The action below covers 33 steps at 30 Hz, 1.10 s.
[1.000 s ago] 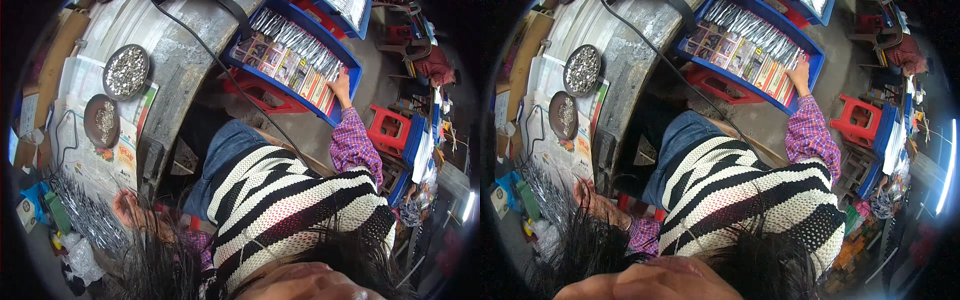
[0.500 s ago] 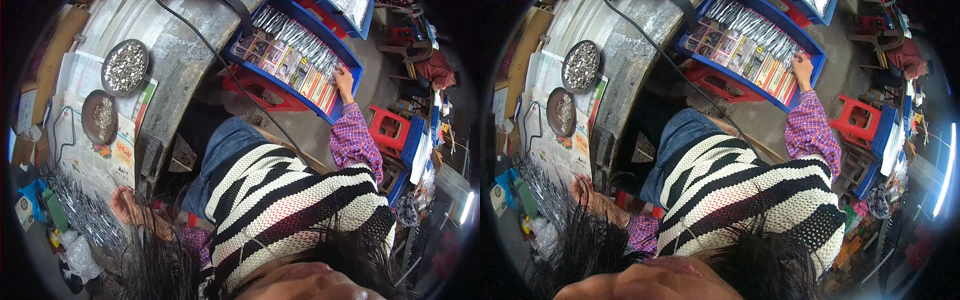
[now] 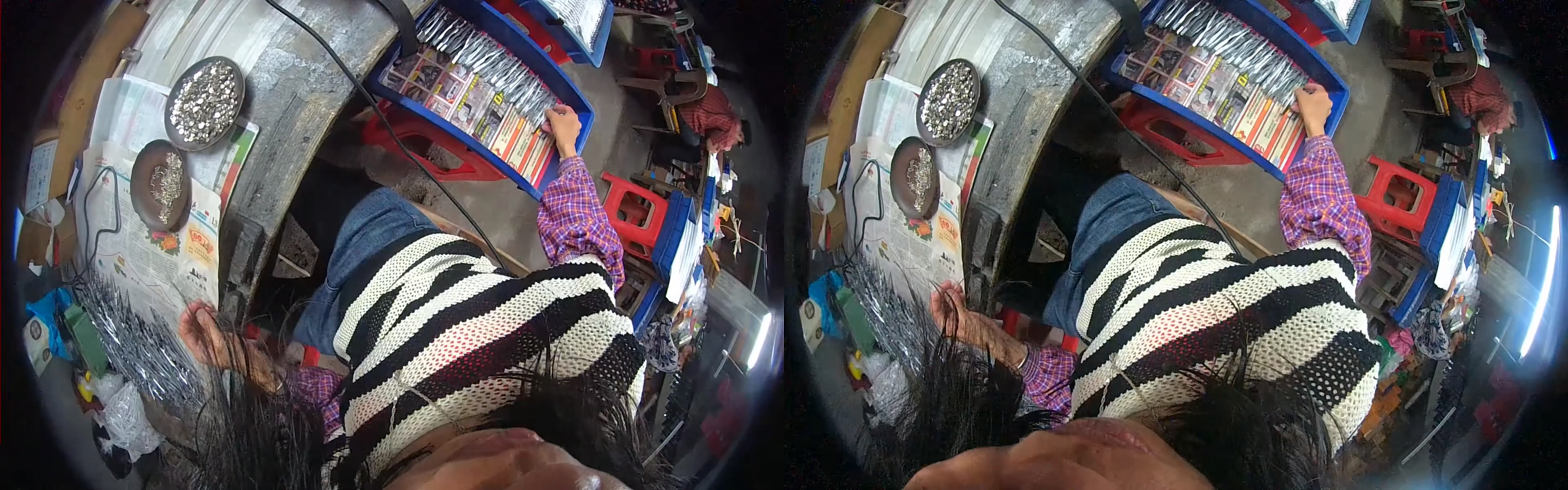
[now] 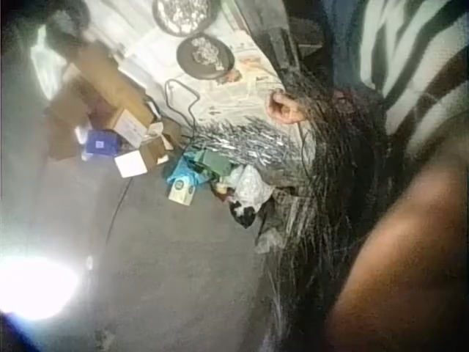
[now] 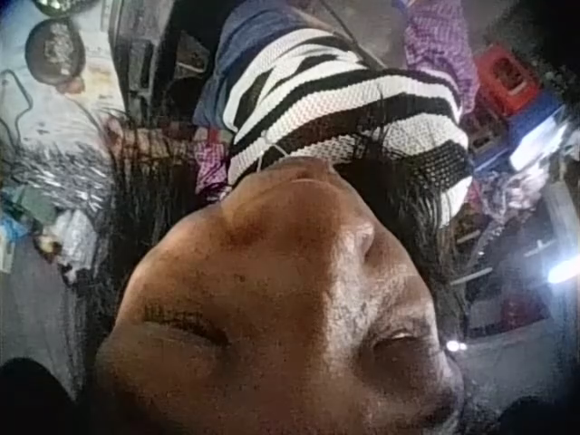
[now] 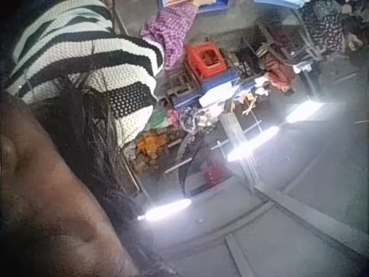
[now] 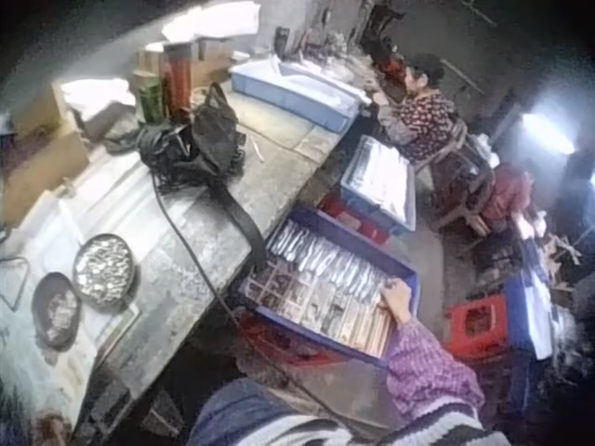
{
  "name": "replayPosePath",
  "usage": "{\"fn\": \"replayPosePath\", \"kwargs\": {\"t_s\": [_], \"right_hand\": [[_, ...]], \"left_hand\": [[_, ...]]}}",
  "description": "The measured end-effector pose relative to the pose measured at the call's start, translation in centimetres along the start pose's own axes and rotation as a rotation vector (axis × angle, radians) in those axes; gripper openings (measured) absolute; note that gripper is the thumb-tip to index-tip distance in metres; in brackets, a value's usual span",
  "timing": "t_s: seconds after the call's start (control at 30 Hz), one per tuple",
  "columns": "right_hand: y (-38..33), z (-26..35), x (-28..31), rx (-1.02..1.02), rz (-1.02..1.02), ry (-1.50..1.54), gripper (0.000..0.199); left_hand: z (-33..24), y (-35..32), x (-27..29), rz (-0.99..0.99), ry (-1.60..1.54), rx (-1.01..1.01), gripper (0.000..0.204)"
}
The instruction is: Assembling small metal and plastic parts using hands and a manual assembly tool at a workbench.
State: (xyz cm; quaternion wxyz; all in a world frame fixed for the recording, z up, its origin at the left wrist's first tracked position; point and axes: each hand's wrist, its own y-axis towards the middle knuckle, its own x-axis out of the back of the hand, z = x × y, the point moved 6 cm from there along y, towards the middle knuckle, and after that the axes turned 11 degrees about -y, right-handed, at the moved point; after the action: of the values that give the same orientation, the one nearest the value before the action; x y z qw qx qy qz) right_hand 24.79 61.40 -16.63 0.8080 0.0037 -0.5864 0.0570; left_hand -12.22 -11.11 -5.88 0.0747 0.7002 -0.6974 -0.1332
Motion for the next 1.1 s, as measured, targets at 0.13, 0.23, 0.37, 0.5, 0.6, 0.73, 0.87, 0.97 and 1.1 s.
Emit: {"fn": "replayPosePath", "kwargs": {"t_s": [0.13, 0.23, 0.37, 0.5, 0.6, 0.73, 0.87, 0.97, 1.1], "right_hand": [[-0.7, 2.0, 0.8, 0.077, -0.052, -0.088, 0.035], [-0.4, 0.6, 0.5, 0.08, -0.045, -0.052, 0.035], [-1.9, 0.2, 0.6, 0.1, 0.009, 0.091, 0.04], [-3.1, 0.1, -0.7, 0.373, 0.091, -0.029, 0.071], [-5.5, 2.2, -0.7, 0.398, 0.115, -0.128, 0.08], [-5.8, 2.1, -0.1, 0.484, -0.147, -0.23, 0.066], [-6.2, 2.7, 0.9, 0.279, -0.131, -0.039, 0.054], [-5.8, 2.3, 0.8, 0.269, -0.203, 0.017, 0.05], [-5.9, 1.9, 0.7, 0.136, -0.167, 0.192, 0.047]], "left_hand": [[0.7, -0.4, 0.9, -0.007, 0.072, 0.097, 0.022], [0.3, -0.6, 0.1, -0.046, 0.103, 0.091, 0.022], [0.1, -0.7, -0.1, -0.076, 0.07, 0.071, 0.023], [0.2, -0.7, -0.2, -0.092, 0.119, 0.064, 0.023], [1.1, -0.6, 0.9, -0.089, 0.057, 0.088, 0.02], [0.3, -0.7, -0.1, -0.091, 0.171, -0.05, 0.022], [0.0, -1.1, -1.2, -0.149, 0.113, 0.043, 0.024], [-1.5, -0.9, -2.3, -0.06, 0.115, -0.057, 0.023], [-1.1, -0.9, -1.8, -0.07, 0.102, 0.012, 0.024]]}}
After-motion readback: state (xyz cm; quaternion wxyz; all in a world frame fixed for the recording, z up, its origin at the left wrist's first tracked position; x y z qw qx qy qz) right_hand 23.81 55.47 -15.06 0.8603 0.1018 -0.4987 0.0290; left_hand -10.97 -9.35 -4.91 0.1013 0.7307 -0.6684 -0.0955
